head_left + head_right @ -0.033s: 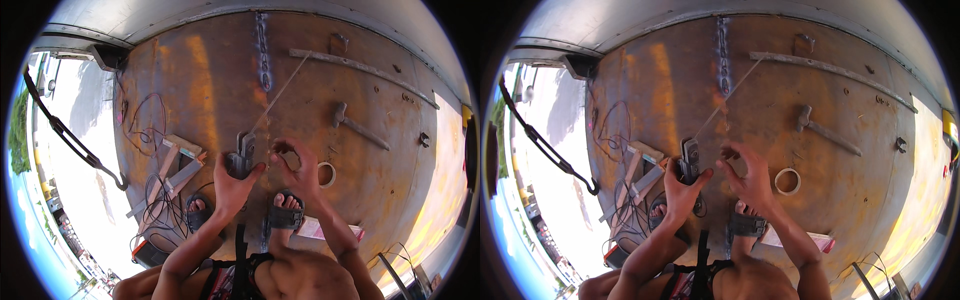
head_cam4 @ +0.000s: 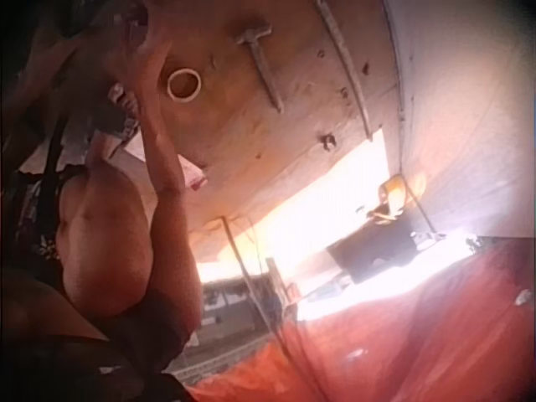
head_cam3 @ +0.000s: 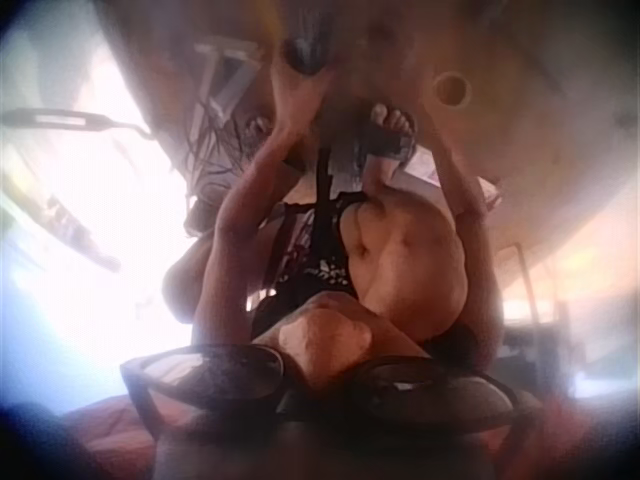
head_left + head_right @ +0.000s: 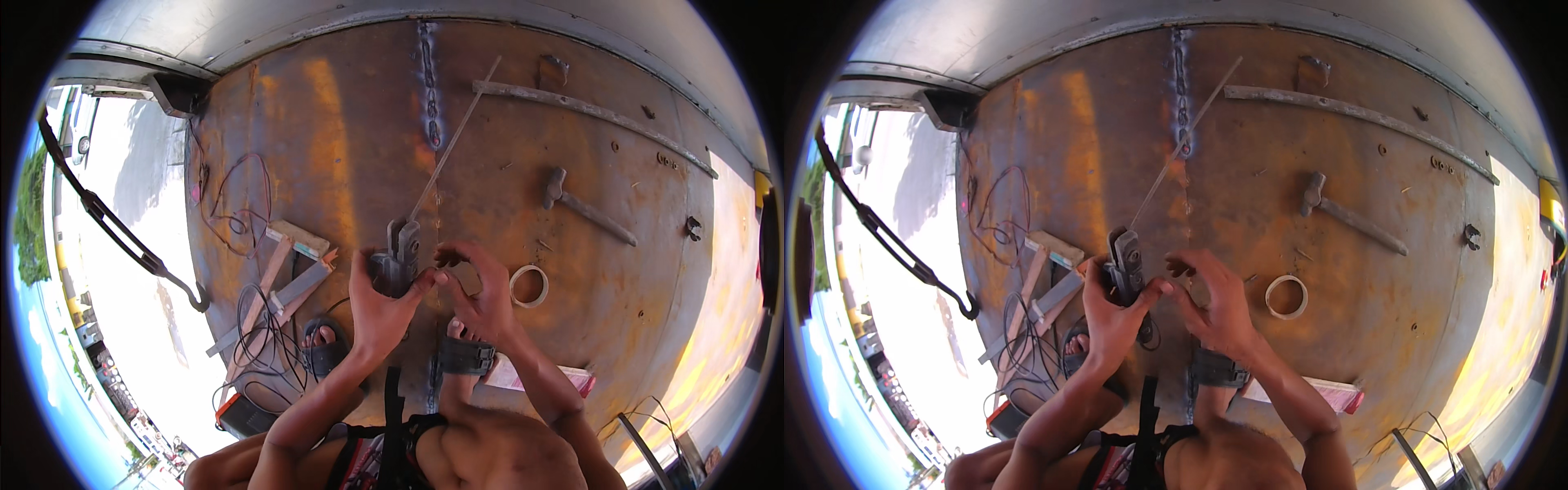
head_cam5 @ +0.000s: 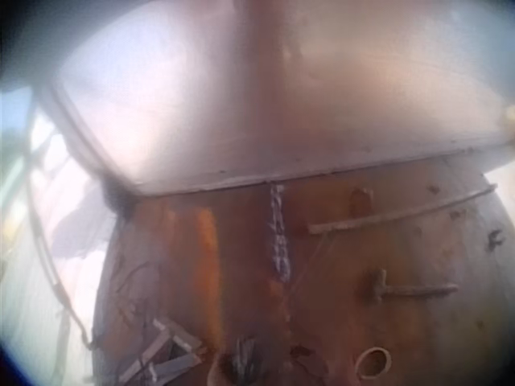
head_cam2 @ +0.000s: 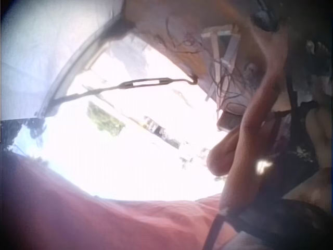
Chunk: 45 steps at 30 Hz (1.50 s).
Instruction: The person welds a seam on a large curved metal surface using a handheld welding torch, then repeatedly strikes the weld with a hammer to remove slag and inspect the joint. The person repeats this cycle along the seam.
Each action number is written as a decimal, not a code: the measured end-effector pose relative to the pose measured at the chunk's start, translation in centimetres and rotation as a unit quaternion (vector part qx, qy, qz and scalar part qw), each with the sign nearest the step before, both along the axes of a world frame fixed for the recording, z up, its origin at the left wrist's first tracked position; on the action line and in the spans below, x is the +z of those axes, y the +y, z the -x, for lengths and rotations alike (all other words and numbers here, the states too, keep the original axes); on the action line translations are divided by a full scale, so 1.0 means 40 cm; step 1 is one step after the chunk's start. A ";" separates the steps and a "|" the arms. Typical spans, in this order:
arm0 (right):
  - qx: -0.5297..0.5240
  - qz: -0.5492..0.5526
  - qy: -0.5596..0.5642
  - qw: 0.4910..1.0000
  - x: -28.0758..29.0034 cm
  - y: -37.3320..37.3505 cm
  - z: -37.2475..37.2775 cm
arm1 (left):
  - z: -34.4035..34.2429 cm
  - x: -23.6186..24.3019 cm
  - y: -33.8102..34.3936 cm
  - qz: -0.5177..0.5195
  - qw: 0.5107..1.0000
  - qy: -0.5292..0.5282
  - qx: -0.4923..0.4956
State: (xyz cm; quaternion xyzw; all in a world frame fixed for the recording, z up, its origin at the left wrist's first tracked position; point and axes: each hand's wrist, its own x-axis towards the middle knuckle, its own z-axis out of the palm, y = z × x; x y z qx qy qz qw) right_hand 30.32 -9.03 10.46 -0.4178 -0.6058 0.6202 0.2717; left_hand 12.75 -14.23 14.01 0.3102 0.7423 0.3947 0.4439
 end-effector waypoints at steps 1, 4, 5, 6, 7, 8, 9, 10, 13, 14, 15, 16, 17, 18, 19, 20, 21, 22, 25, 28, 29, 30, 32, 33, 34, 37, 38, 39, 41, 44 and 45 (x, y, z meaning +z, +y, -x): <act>-0.014 -0.015 0.060 0.998 0.006 -0.031 0.010 | -0.016 0.028 0.000 -0.026 0.998 -0.051 0.015; -0.052 -0.050 0.164 0.984 0.014 -0.085 0.056 | -0.042 0.079 -0.003 -0.105 0.981 -0.163 0.006; -0.063 -0.059 0.148 0.985 0.012 -0.090 0.067 | -0.048 0.086 -0.002 -0.134 0.972 -0.193 -0.006; -0.075 -0.069 0.133 0.986 0.007 -0.093 0.074 | -0.055 0.081 -0.008 -0.117 0.980 -0.148 -0.063; -0.113 -0.019 0.168 0.979 -0.003 -0.090 0.076 | -0.056 0.084 0.002 -0.111 0.976 -0.166 -0.089; -0.150 0.031 0.202 0.967 -0.015 -0.085 0.079 | -0.056 0.087 0.012 -0.104 0.971 -0.183 -0.115; -0.186 0.082 0.236 0.950 -0.023 -0.079 0.080 | -0.054 0.090 0.022 -0.097 0.965 -0.199 -0.141; -0.202 0.131 0.232 0.942 -0.020 -0.077 0.092 | -0.031 0.066 0.011 -0.102 0.955 -0.214 -0.176; -0.223 0.202 0.178 0.937 -0.025 -0.055 0.049 | 0.039 0.074 0.051 0.008 0.941 -0.151 -0.302; -0.200 0.186 0.157 0.949 -0.041 -0.052 0.030 | 0.051 0.056 0.070 -0.007 0.960 -0.159 -0.228; -0.175 0.170 0.136 0.960 -0.055 -0.051 0.018 | 0.064 0.023 0.091 -0.022 0.974 -0.167 -0.153; -0.162 0.153 0.133 0.966 -0.063 -0.056 0.013 | 0.075 0.007 0.120 -0.035 0.982 -0.169 -0.076; -0.146 0.137 0.130 0.971 -0.070 -0.072 0.012 | 0.090 0.009 0.151 -0.044 0.976 -0.214 -0.006; -0.130 0.121 0.128 0.976 -0.076 -0.086 0.013 | 0.107 0.012 0.185 -0.053 0.963 -0.256 0.064; -0.123 0.111 0.113 0.980 -0.082 -0.098 0.016 | 0.118 0.009 0.208 -0.061 0.942 -0.302 0.133; -0.115 0.101 0.098 0.983 -0.086 -0.109 0.022 | 0.131 0.005 0.218 -0.082 0.943 -0.295 0.129; -0.107 0.090 0.084 0.987 -0.089 -0.114 0.024 | 0.144 0.000 0.225 -0.104 0.944 -0.287 0.125; -0.094 0.067 0.055 0.992 -0.077 -0.109 0.024 | 0.153 -0.004 0.225 -0.123 0.945 -0.278 0.121; -0.068 0.010 -0.024 0.997 -0.021 -0.077 0.028 | 0.167 -0.009 0.207 -0.140 0.944 -0.266 0.138; -0.080 0.003 -0.078 0.994 0.013 -0.062 0.046 | 0.169 0.002 0.196 -0.135 0.945 -0.265 0.137; -0.082 0.015 -0.083 0.993 0.029 -0.058 0.049 | 0.177 0.001 0.192 -0.139 0.943 -0.270 0.134; -0.085 0.028 -0.089 0.992 0.036 -0.056 0.051 | 0.189 0.000 0.188 -0.142 0.942 -0.276 0.132; -0.083 0.022 -0.097 0.992 0.020 -0.060 0.050 | 0.202 0.003 0.182 -0.145 0.940 -0.282 0.127; -0.082 0.020 -0.101 0.991 0.013 -0.062 0.048 | 0.204 0.009 0.180 -0.145 0.940 -0.282 0.124; -0.082 0.004 -0.101 0.991 0.010 -0.060 0.048 | 0.206 0.014 0.179 -0.145 0.940 -0.281 0.123; -0.084 -0.030 -0.106 0.990 0.002 -0.054 0.047 | 0.207 0.019 0.184 -0.135 0.946 -0.268 0.123; -0.083 -0.032 -0.108 0.990 0.000 -0.053 0.047 | 0.208 0.017 0.186 -0.135 0.947 -0.267 0.121; -0.083 -0.035 -0.111 0.990 -0.001 -0.053 0.046 | 0.209 0.016 0.189 -0.134 0.947 -0.266 0.120; -0.080 -0.027 -0.118 0.989 -0.004 -0.052 0.046 | 0.211 0.008 0.191 -0.129 0.947 -0.267 0.121; -0.079 -0.023 -0.128 0.988 -0.010 -0.050 0.044 | 0.215 -0.011 0.192 -0.120 0.945 -0.276 0.126; -0.077 -0.022 -0.131 0.988 -0.013 -0.048 0.044 | 0.217 -0.019 0.196 -0.120 0.944 -0.282 0.125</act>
